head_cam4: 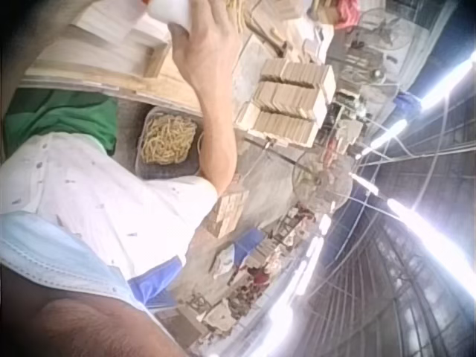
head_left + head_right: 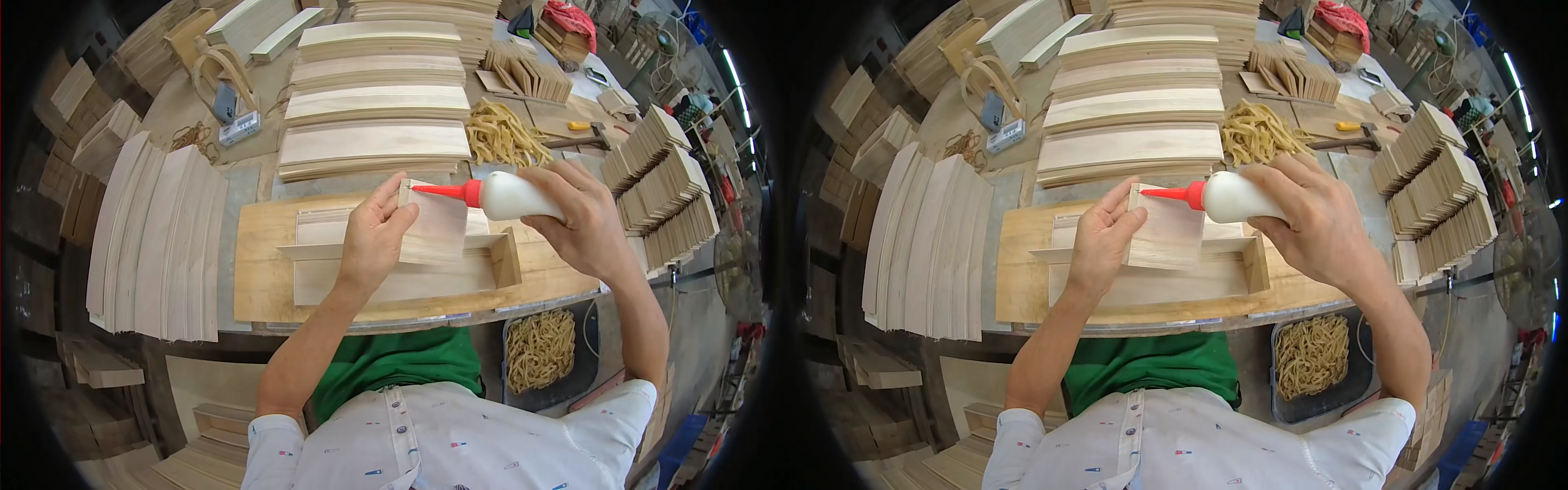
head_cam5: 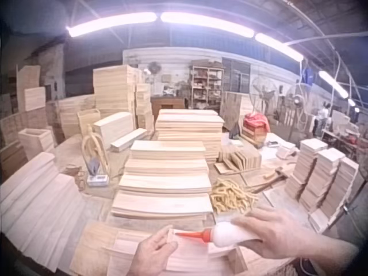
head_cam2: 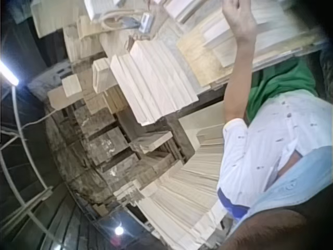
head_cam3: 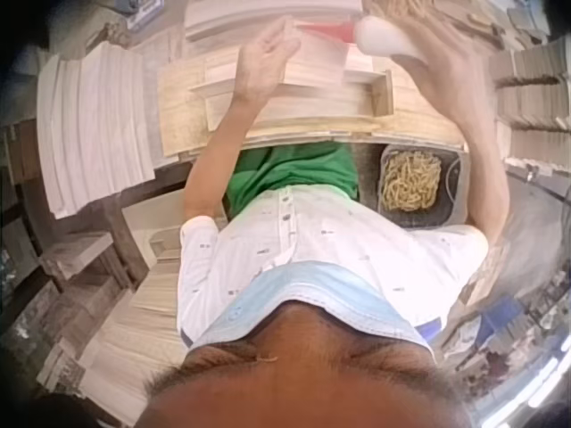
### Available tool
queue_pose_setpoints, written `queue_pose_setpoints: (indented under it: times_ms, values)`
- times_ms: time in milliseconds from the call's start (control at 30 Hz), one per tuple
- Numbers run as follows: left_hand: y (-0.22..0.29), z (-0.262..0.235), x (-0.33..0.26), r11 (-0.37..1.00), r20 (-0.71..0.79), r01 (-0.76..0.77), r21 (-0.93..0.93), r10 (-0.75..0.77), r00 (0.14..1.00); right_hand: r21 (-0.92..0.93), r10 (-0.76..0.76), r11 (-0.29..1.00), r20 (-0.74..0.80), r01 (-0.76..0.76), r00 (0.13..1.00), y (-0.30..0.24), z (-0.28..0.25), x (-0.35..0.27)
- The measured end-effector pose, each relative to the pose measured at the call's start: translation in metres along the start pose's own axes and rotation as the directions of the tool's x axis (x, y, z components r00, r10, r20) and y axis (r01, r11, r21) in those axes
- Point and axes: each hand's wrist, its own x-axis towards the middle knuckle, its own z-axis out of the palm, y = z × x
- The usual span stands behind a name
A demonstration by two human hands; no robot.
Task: Applying glue to wooden planks to assemble a rectangular box, followed by sorting and stacking small wooden squares.
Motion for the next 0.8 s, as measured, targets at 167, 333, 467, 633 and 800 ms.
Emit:
queue_pose_setpoints:
  times_ms: [167,333,467,633,800]
  values:
    - [-0.0004,-0.0021,-0.0010,1.000,-0.002,-0.017,0.023,0.017,1.000,0.068,0.065,0.995,0.044,-0.068,0.997,-0.0001,0.0005,0.0005]
    - [0.0013,-0.0004,-0.0020,1.000,0.002,-0.019,0.012,0.019,1.000,0.094,0.075,0.992,0.065,-0.081,0.995,0.0033,-0.0006,0.0010]
    - [0.0011,-0.0004,-0.0033,0.999,0.013,-0.012,0.035,0.012,1.000,0.109,0.066,0.991,0.073,-0.073,0.995,0.0068,-0.0012,0.0003]
    - [-0.0027,-0.0013,-0.0034,1.000,-0.003,-0.025,-0.015,0.025,1.000,0.127,0.077,0.988,0.084,-0.088,0.993,0.0087,-0.0035,-0.0018]
    - [-0.0044,-0.0024,-0.0042,0.999,-0.015,-0.034,-0.019,0.033,0.999,0.090,0.058,0.994,0.062,-0.063,0.996,0.0093,-0.0052,-0.0046]
